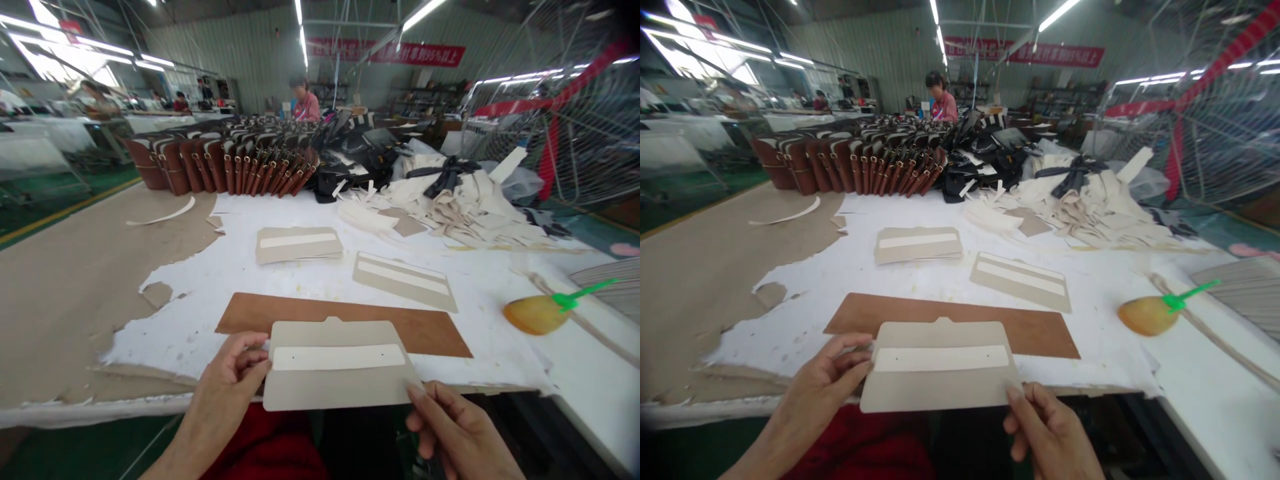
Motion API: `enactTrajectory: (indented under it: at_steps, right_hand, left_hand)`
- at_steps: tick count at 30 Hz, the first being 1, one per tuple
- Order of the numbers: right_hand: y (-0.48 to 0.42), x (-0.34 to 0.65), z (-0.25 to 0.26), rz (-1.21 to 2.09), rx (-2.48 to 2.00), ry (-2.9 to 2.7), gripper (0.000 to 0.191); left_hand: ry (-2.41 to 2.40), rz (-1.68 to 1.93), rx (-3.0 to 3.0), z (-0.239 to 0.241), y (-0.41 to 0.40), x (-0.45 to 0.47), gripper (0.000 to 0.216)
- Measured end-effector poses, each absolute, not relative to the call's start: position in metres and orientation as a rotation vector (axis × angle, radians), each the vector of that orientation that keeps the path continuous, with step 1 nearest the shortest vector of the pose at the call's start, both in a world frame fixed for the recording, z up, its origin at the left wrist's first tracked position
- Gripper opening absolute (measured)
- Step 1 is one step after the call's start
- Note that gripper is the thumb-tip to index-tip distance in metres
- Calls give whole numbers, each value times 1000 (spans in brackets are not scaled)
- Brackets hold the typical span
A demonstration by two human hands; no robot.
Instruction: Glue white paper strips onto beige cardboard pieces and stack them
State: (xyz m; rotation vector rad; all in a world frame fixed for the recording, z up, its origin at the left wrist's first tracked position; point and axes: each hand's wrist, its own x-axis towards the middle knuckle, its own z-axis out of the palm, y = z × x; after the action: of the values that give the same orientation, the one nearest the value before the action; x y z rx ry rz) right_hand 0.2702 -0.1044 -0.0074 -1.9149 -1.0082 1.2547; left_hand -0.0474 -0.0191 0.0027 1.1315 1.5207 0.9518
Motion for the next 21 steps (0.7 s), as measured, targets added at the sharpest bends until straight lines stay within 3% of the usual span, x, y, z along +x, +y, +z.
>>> enactTrajectory:
  at_steps: [13,18,21]
  right_hand:
    - [-103,252,-13,1056,-2016,-1197,57]
    - [-109,287,-7,1167,-2013,-1324,59]
    - [-108,343,-1,794,-2093,-1163,55]
  left_hand:
    - [1671,1119,1738,-12,-7,-56,28]
    - [1729,1172,1989,-7,-17,-52,27]
    - [1578,1158,2361,-8,-30,-43,24]
